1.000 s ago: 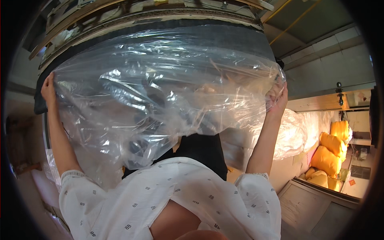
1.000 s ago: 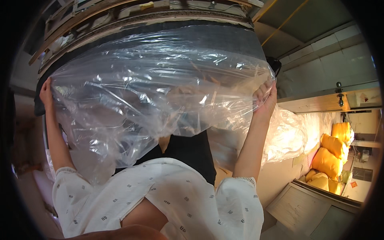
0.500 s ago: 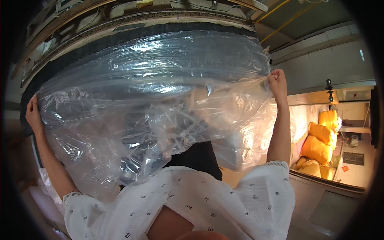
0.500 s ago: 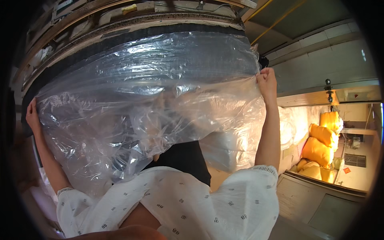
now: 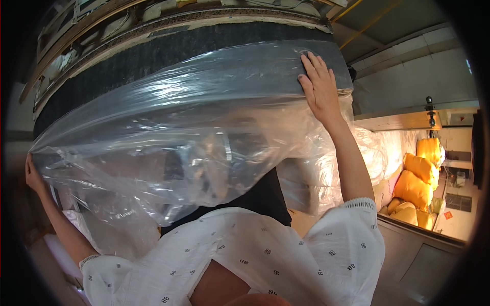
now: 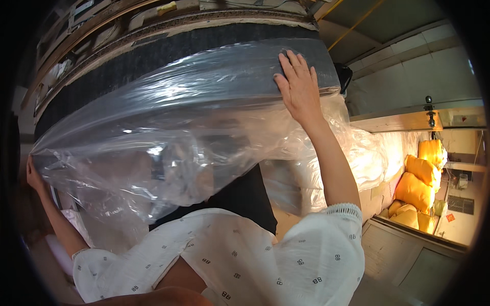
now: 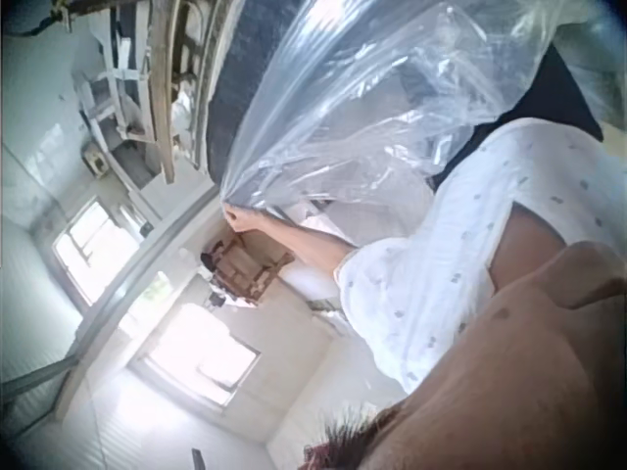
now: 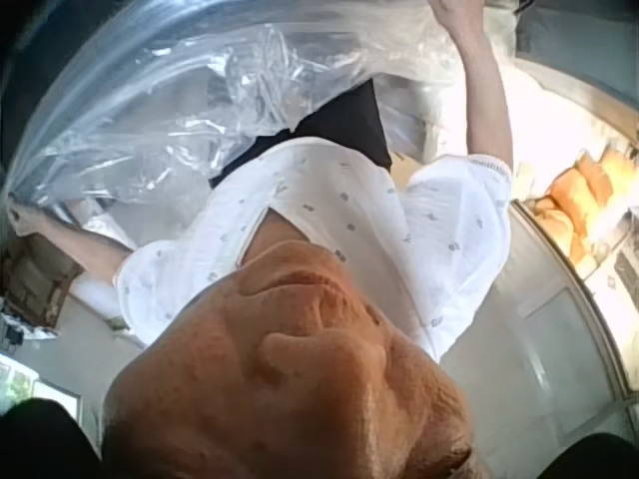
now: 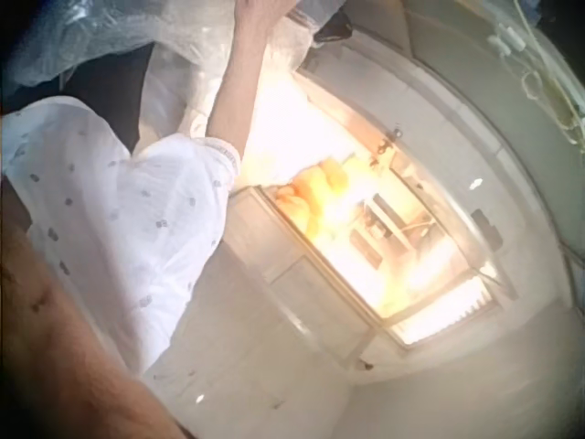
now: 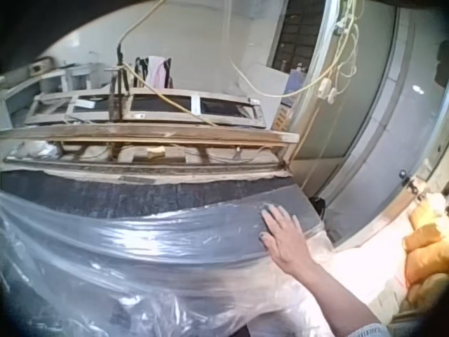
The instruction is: The recorder is wrapping large grey foam products with plastic sheets in a manufacturing environment.
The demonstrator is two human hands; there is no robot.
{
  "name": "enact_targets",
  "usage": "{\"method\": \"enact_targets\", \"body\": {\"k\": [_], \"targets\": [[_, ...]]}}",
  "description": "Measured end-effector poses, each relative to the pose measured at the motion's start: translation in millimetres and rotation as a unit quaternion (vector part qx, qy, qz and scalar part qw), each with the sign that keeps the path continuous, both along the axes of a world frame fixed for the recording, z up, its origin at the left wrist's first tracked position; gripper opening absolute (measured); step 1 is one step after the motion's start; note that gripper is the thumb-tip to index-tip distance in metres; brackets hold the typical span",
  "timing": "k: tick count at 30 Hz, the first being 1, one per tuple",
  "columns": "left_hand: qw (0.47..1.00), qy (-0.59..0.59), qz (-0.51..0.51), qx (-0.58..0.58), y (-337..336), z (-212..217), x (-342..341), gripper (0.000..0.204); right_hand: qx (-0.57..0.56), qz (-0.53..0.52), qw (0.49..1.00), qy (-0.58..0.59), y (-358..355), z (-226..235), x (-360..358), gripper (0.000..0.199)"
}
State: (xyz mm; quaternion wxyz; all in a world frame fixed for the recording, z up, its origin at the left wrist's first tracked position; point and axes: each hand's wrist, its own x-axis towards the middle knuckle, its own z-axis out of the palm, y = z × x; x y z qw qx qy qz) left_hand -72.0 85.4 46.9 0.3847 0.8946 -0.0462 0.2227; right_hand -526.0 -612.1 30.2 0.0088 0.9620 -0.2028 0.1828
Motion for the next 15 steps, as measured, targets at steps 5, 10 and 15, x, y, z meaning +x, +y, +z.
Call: {"method": "enact_targets", "body": {"k": [5, 10, 15], "targets": [[0.999, -0.008, 0.036, 0.031, 45.3, 46.7, -15.9, 0.039, 0.016, 0.013, 0.999, -0.048, 1.9, 5.6, -4.6, 0.047], [0.998, 0.003, 0.042, 0.044, 64.1, 46.2, -7.8, 0.042, 0.049, -0.143, 0.982, -0.114, -24.8, 12.1, 0.2, 0.049], [0.999, 0.029, 0.033, 0.016, 57.3, 27.3, -1.4, 0.041, 0.247, -0.108, 0.962, -0.041, -68.9, 11.8, -0.3, 0.037]]}}
